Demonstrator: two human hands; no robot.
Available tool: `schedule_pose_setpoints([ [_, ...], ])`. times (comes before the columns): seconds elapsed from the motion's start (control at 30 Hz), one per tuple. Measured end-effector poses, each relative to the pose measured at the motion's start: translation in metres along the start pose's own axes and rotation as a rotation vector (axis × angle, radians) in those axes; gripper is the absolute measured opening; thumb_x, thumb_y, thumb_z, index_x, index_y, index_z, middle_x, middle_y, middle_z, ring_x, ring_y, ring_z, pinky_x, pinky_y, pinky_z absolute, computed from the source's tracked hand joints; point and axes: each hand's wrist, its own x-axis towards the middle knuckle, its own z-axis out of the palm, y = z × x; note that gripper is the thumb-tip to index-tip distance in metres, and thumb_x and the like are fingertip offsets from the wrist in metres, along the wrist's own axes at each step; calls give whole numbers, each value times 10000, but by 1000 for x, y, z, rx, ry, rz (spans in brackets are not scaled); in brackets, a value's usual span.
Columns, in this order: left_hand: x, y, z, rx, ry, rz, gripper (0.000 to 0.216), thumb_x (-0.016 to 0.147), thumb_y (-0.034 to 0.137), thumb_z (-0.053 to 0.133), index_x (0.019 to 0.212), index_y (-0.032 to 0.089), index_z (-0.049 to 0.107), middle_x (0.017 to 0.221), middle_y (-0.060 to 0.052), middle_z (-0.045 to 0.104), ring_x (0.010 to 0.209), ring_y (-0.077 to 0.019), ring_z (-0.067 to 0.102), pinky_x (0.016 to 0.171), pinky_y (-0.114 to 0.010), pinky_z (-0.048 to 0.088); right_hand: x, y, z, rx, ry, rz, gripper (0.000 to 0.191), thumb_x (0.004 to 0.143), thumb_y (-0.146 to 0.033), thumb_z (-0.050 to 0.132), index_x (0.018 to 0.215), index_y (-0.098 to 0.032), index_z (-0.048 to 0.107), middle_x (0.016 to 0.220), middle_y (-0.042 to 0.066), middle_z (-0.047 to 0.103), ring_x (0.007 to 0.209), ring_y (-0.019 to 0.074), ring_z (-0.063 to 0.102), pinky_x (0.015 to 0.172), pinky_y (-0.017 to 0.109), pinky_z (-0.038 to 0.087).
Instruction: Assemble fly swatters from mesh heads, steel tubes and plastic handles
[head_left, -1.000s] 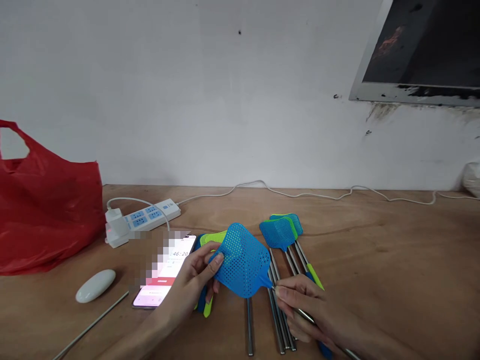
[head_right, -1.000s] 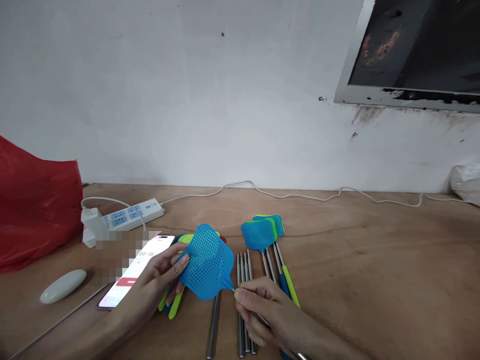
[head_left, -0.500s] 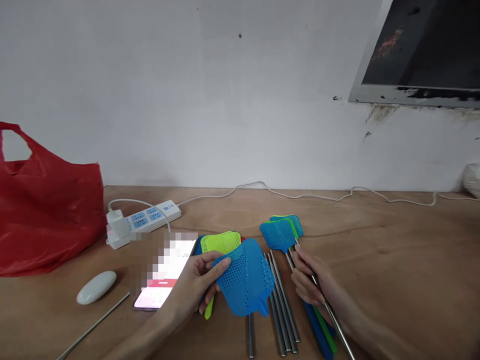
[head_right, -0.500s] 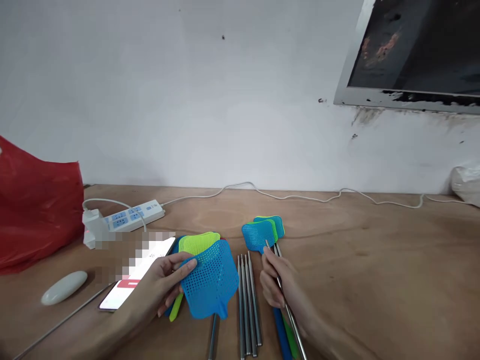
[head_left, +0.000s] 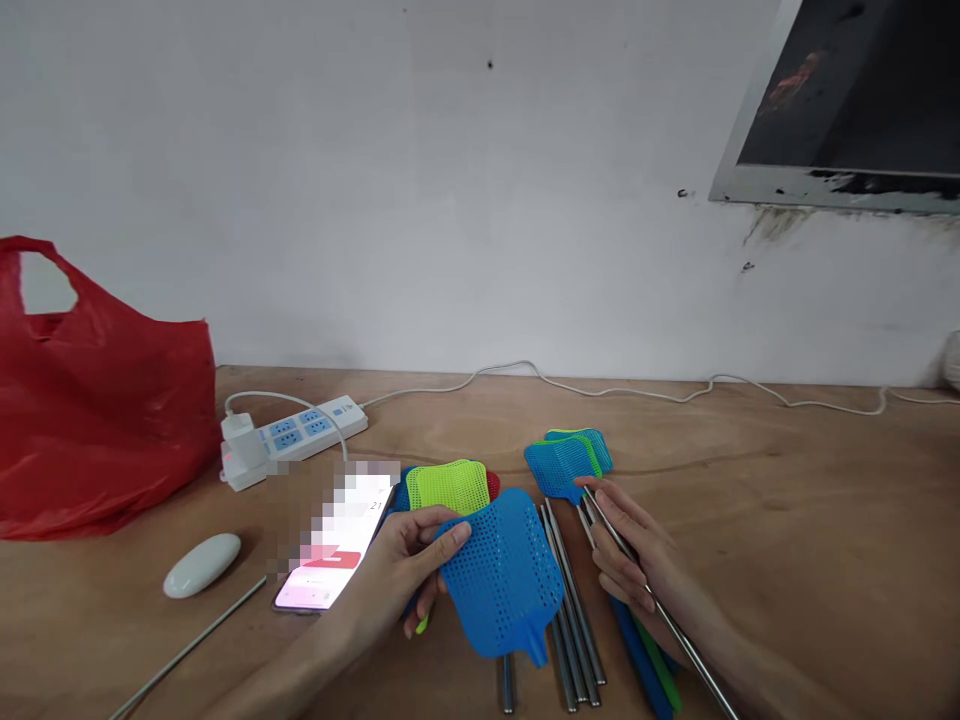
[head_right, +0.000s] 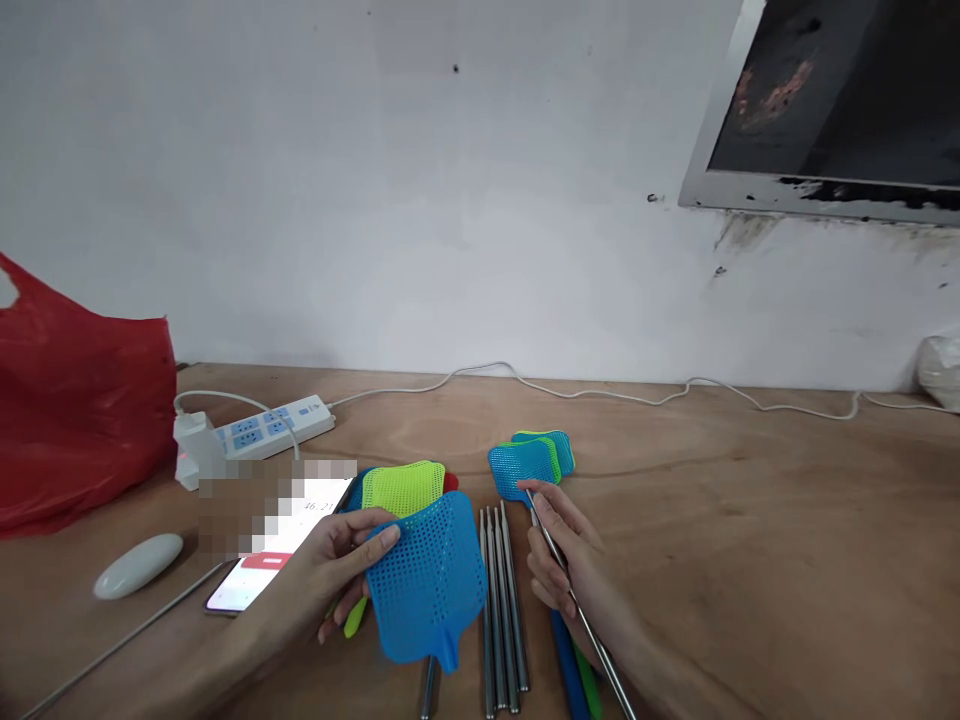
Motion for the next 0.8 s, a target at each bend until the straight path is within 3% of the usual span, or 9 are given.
schedule_pose_setpoints([
  [0.37, 0, -7, 2, -30, -54, 6, 510, 775, 662, 674, 897, 167, 646, 477, 89, 533, 287, -44, 359, 239, -111, 288, -1, 2, 1, -19, 69, -44, 490, 680, -615, 803, 838, -233, 539, 342, -156, 362, 230, 24, 146, 259, 148, 122],
  [0.53, 1, -10, 2, -41, -59, 8, 478, 802, 636, 671, 896, 169, 647, 494, 81, 551, 298, -44, 374, 245, -108, 305, -4, -1, 2, -57, 113, -73, 451, 710, -588, 790, 835, -236, 536, 342, -156, 352, 229, 25, 173, 273, 153, 128],
  [0.67, 0, -9, 3, -50, -62, -1, 480, 798, 640, 677, 908, 173, 646, 462, 96, 519, 296, -45, 355, 245, -104, 302, -5, -1, 2, -151, 46, -15, 407, 754, -537, 764, 964, -229, 601, 504, -102, 549, 250, -5, 215, 308, 156, 118],
  [0.8, -2, -10, 3, -54, -84, 0, 472, 809, 634, 674, 894, 172, 641, 418, 113, 472, 286, -40, 317, 243, -96, 294, -7, 0, 4, -263, -47, 5, 382, 755, -554, 747, 855, -196, 660, 746, -20, 676, 273, -33, 249, 314, 179, 103],
])
